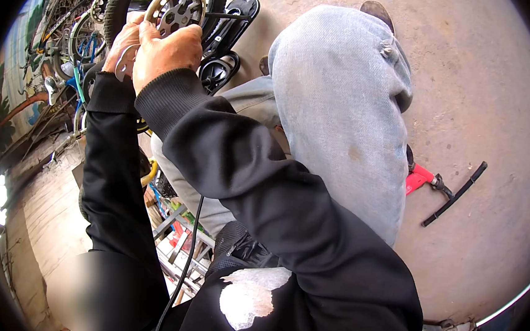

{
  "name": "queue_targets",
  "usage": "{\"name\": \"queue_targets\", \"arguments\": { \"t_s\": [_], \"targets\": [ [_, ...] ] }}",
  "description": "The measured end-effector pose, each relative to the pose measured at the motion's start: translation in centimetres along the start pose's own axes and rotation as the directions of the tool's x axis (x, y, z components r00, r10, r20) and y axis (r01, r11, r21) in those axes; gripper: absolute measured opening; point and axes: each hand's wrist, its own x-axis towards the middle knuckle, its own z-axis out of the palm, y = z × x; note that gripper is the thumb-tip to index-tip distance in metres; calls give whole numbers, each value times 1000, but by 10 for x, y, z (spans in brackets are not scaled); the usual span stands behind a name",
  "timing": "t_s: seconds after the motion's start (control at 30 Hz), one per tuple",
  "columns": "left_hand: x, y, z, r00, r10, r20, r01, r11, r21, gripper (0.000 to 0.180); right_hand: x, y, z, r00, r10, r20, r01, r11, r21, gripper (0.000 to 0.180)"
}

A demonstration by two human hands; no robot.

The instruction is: The person sits on the floor and uses a wrench to tighten the axle nut on a bicycle wheel. They spin the wheel to check its movement and then wipe the bicycle frame with a cloth.

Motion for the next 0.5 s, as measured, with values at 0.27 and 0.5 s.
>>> {"name": "queue_targets", "arguments": {
  "t_s": [0.27,0.5],
  "targets": [
    [-8,4,11,998,12,-56,-8,997,73,29,-3,-12,-3,995,101,20,-102,995,8,45],
    [3,-5,-5,999,-23,45,24,999,-34,30,2,2,-5,999,-32,24,33,999,-38,46]
  ]
}}
